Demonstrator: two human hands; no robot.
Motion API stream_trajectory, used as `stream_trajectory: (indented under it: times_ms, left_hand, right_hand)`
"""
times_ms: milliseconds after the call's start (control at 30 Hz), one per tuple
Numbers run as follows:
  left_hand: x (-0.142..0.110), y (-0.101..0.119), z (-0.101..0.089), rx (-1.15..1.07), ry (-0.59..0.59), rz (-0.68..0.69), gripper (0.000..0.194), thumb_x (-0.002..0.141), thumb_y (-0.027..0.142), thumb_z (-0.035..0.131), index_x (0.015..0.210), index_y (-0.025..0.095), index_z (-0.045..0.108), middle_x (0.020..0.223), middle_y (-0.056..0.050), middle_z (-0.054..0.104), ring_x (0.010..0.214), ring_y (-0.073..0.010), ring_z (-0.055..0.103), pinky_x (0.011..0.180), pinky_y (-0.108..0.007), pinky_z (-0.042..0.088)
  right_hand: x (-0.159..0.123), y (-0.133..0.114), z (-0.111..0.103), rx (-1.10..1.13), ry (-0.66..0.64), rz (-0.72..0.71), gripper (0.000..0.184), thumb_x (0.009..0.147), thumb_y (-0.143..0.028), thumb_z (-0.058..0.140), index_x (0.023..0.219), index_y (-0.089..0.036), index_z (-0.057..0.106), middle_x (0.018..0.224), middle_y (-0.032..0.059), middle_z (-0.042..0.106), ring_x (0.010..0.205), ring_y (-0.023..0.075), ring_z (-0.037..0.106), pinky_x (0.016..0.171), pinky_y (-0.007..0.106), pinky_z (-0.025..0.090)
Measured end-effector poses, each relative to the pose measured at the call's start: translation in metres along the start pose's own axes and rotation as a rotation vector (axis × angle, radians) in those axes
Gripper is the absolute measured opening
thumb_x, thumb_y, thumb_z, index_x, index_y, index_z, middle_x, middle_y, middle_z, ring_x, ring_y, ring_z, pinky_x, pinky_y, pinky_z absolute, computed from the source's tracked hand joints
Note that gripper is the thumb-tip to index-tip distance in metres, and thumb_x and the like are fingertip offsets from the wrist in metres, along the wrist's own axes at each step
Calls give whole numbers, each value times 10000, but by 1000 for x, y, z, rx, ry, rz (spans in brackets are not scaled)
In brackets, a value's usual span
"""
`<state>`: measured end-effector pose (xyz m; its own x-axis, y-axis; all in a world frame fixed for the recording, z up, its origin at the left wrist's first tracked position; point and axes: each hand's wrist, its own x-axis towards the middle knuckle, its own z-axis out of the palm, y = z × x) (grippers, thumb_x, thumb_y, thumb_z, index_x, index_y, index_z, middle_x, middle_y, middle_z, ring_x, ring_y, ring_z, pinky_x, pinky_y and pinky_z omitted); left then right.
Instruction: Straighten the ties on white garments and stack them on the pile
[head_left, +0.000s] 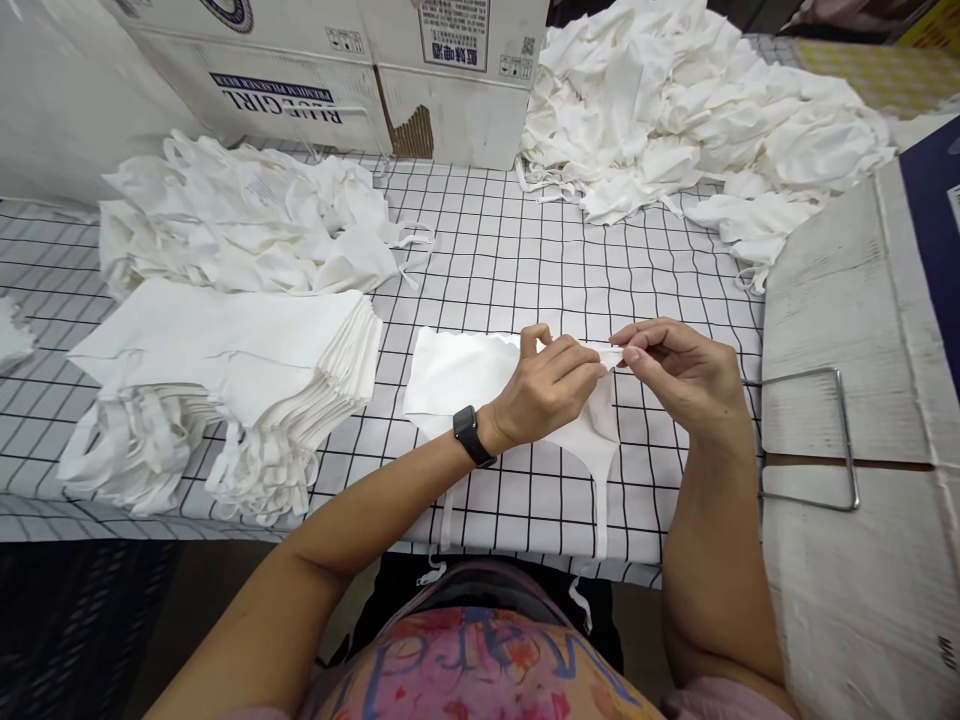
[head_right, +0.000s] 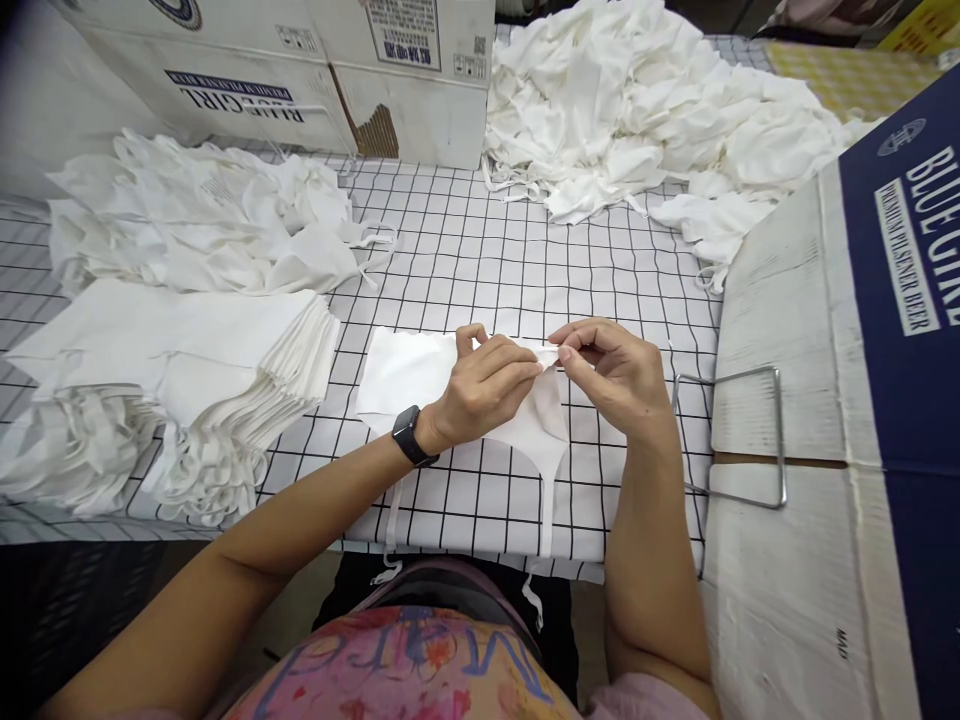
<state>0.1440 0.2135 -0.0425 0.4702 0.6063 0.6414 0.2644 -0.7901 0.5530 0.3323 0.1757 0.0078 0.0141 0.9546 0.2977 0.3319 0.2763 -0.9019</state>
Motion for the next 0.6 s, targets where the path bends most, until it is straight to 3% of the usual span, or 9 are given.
stream_trajectory:
  times_ms: [300, 467, 600]
  left_hand:
    - [3, 5, -2, -17, 70, -32, 138, 976, 219, 564, 854, 244, 624, 865, 17, 752, 778, -182, 642, 887, -438, 295]
    - [2, 4, -2, 20, 15, -30, 229, 991, 283, 571, 767, 235, 581, 777, 16, 708, 761, -189, 605, 890, -445, 296]
    - [0, 3, 0, 12, -28, -53, 249, 969, 376, 637, 766, 235, 602, 864, -2, 749, 813, -205, 625, 935, -470, 304]
  right_hand:
    - [-1, 0, -1, 3, 2, 3, 130, 898, -337, 775, 819, -247, 725, 987, 78, 733, 956, 239, 699, 778, 390, 609]
    - [0, 2, -1, 14, 9, 1, 139, 885, -341, 790, 812, -244, 722, 982, 82, 734, 971, 246, 699, 794, 396, 608]
    - [1, 3, -2, 29, 13, 0, 170, 870, -372, 804, 805, -244, 714, 973, 82, 740, 967, 250, 704, 813, 411, 615]
